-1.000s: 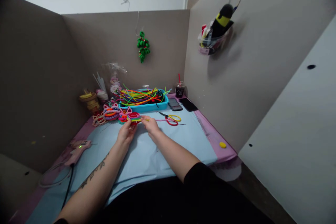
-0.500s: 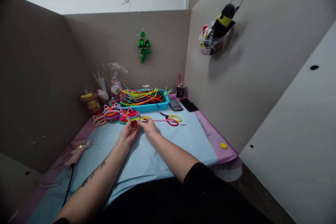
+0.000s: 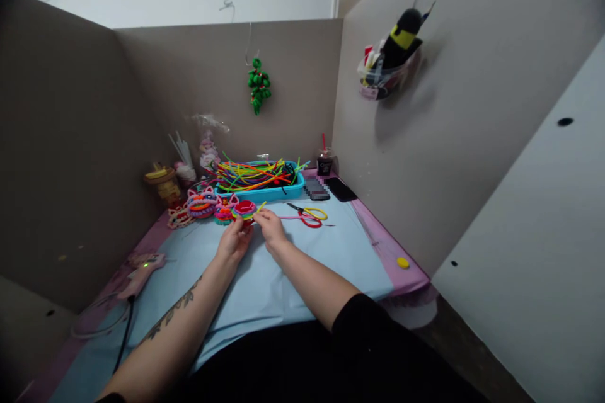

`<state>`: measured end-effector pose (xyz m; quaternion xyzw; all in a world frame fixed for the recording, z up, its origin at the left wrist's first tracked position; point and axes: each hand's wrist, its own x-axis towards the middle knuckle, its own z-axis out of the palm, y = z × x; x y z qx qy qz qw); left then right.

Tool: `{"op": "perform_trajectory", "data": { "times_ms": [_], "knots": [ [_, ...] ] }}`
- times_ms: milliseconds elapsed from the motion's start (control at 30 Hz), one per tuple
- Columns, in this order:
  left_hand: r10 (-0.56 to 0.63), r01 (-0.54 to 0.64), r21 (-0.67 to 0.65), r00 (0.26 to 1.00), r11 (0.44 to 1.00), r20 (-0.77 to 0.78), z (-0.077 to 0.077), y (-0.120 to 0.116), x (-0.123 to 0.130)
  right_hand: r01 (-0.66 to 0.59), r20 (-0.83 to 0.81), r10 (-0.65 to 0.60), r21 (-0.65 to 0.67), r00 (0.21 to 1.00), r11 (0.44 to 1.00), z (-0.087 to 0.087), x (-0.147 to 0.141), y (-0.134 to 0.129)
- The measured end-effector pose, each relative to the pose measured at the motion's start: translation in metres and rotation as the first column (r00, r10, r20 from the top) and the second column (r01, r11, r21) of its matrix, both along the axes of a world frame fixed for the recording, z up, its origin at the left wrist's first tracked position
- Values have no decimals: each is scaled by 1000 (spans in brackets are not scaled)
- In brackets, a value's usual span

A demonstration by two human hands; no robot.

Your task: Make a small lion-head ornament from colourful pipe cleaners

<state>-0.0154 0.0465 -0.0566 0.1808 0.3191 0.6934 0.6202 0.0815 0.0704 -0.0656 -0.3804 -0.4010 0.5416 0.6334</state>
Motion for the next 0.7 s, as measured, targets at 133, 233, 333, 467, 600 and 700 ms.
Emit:
{"op": "perform_trajectory", "data": {
  "times_ms": [133, 233, 333, 467, 600, 700],
  "knots": [
    [17, -17, 5, 1000, 1000, 8, 2, -2, 0, -39, 2, 39, 35, 999, 999, -2, 0, 2],
    [20, -20, -8, 1000, 1000, 16, 1, -2, 1, -55, -46, 57, 35, 997, 998, -3, -1, 3],
    [19, -18, -39, 999, 999, 33, -3, -1, 1, -77, -135, 74, -22, 988, 997, -3, -3, 3],
    [14, -12, -26, 998, 1000, 54, -6, 0, 3, -146, -265, 119, -83, 957, 986, 0, -5, 2],
    [21, -18, -40, 998, 999, 65, -6, 0, 4, -219, -344, 175, -94, 922, 971, 5, -5, -3],
    [35, -34, -39, 999, 999, 38, -5, -1, 3, -252, -360, 199, -108, 912, 962, 6, -5, -4]
  ]
}}
